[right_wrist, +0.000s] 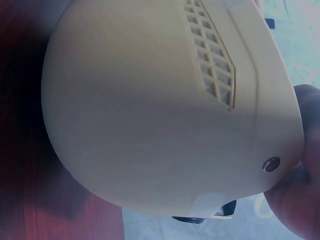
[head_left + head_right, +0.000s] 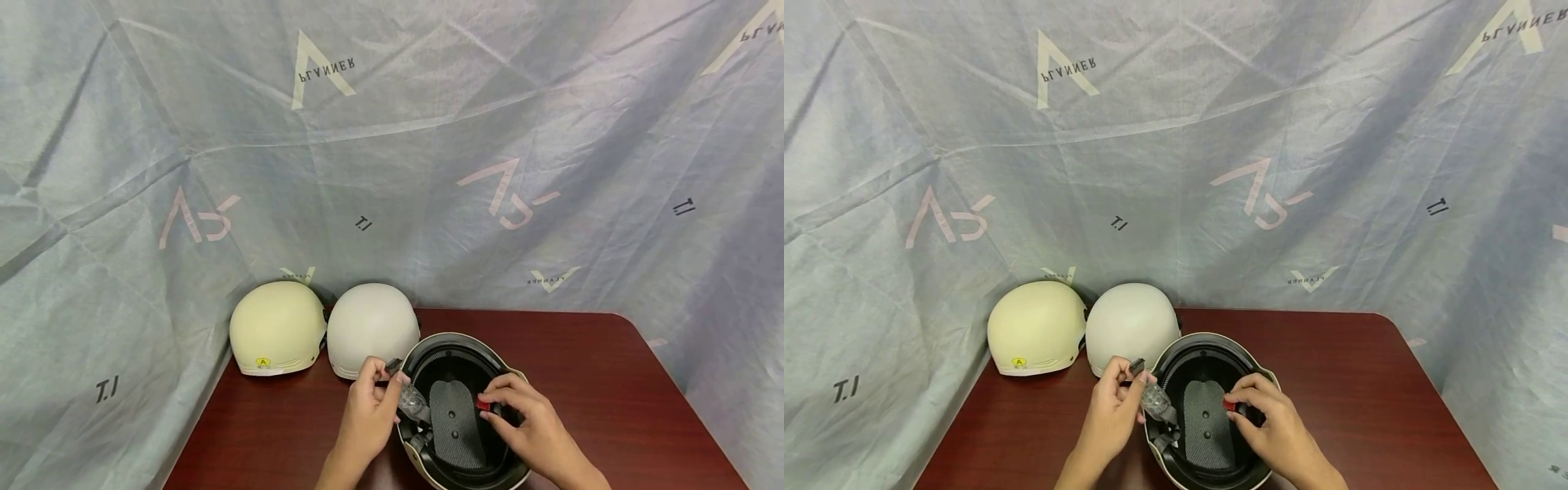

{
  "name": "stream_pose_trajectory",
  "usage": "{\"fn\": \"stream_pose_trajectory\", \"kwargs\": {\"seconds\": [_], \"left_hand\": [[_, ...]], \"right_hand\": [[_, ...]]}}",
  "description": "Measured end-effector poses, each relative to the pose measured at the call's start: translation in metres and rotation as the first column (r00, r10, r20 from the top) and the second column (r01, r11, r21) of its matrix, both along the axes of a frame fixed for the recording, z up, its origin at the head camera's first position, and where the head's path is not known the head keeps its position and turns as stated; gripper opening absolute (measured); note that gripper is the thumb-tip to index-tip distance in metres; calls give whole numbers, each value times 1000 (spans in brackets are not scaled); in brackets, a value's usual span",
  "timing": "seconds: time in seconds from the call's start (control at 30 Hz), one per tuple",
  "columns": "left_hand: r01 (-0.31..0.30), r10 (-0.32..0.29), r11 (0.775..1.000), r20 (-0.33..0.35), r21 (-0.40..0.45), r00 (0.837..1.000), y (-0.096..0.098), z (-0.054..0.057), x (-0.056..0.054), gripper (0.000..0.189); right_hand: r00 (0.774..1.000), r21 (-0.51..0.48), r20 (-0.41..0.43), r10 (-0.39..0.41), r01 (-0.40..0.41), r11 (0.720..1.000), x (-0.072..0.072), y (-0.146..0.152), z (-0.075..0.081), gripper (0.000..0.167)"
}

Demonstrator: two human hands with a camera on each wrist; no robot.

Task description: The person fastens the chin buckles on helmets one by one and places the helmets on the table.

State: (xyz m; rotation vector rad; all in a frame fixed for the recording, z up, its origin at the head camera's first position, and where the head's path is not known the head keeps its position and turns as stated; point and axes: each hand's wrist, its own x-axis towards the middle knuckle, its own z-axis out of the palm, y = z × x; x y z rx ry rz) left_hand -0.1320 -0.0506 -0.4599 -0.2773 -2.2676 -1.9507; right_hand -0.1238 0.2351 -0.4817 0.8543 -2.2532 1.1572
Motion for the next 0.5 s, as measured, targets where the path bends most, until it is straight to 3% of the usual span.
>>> {"fn": "stream_pose_trajectory", "kwargs": {"seconds": [0.17, 0.33, 0.4, 0.5], "left_hand": [[2, -7, 998, -66, -67, 998, 7, -2, 0, 22], [10, -34, 989, -163, -150, 986, 13, -6, -3, 30], [38, -73, 982, -189, -184, 979, 14, -7, -5, 31], [126, -163, 970, -172, -209, 972, 16, -9, -8, 31]], "right_hand": [[999, -13, -13, 44, -44, 999, 0, -1, 1, 43], [998, 15, 48, 28, -29, 999, 2, -1, 4, 39], [997, 33, 81, 14, -17, 999, 2, 0, 5, 37], [994, 52, 112, 5, -11, 999, 3, 0, 6, 35]]}}
